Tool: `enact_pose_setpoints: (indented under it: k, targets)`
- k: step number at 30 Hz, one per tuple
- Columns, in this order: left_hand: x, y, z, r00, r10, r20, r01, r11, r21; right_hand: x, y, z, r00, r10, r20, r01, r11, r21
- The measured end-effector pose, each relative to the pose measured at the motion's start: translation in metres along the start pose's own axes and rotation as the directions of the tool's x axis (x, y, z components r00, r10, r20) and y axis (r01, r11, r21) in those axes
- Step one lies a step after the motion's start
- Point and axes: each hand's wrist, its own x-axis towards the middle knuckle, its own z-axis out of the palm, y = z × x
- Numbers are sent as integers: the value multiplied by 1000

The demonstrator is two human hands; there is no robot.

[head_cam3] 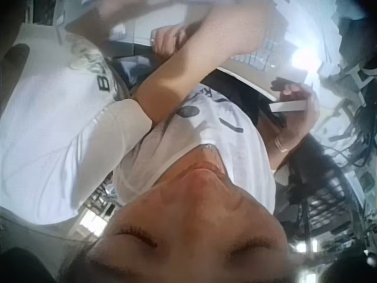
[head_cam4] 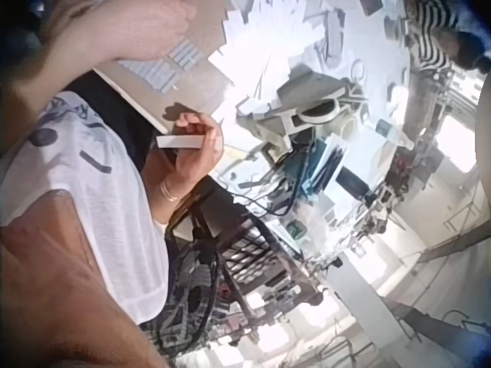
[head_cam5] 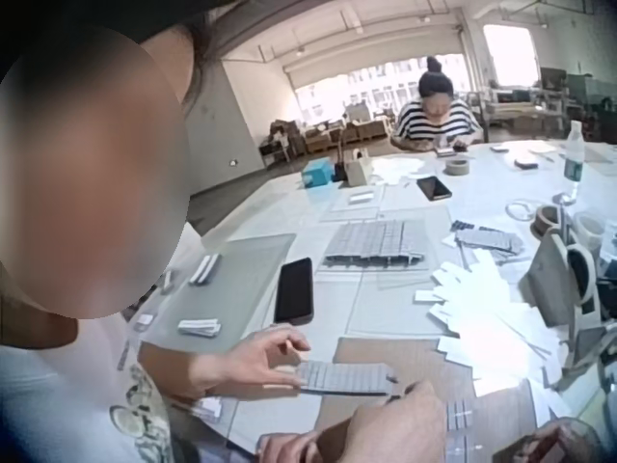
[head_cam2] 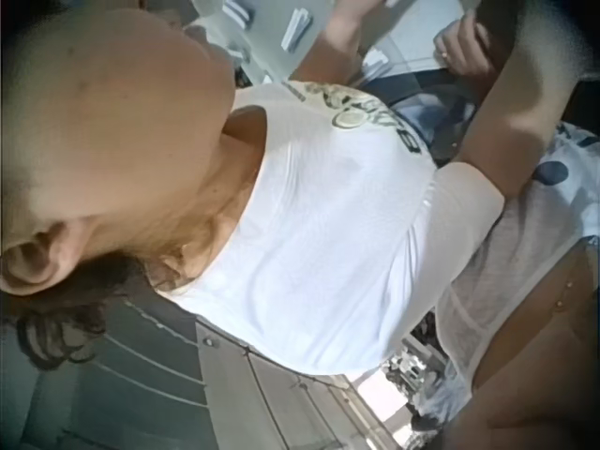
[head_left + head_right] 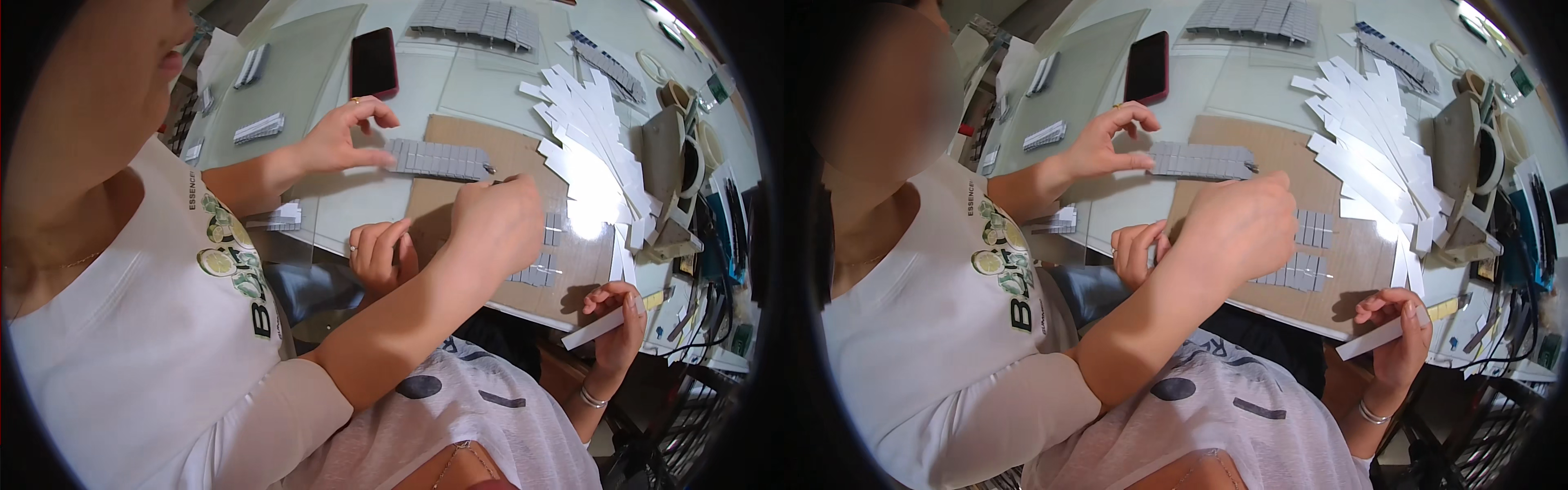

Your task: Assembling small grey rectangular industrial components onto a cardboard sheet using adhesive tape strips.

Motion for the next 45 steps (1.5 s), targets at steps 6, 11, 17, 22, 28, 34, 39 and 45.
enact_pose_setpoints:
  k: [6, 11, 17, 22, 28, 34, 39, 45]
  targets:
    - [-15, -2, -1, 983, 181, 28, -179, 918, 353, 0, 0, 2, 1000, 15, -20, -15, 1000, 1]
    - [-22, 1, -23, 976, 194, 102, -219, 876, 431, 1, -4, 7, 1000, 17, -4, -17, 1000, 10]
    - [-24, -5, -31, 929, 301, 215, -369, 793, 485, 1, -4, 8, 1000, 11, -5, -11, 1000, 6]
    - [-25, -1, -10, 975, 204, 90, -211, 712, 670, -5, -5, 4, 999, 23, -34, -23, 1000, 19]
    - [-77, 3, 59, 916, -167, -364, 347, 785, 513, -1, -7, 12, 999, 50, 16, -51, 994, 93]
    - [-111, 16, 104, 420, -712, -564, 356, 700, -619, -1, -6, 5, 999, 33, 1, -33, 996, 79]
    - [-109, 18, 94, 396, -713, -579, 350, 700, -623, -1, -6, 4, 999, 17, 40, -21, 996, 87]
    - [-115, 23, 95, 340, -765, -547, 320, 641, -698, -4, -6, 6, 999, 11, 38, -14, 997, 81]
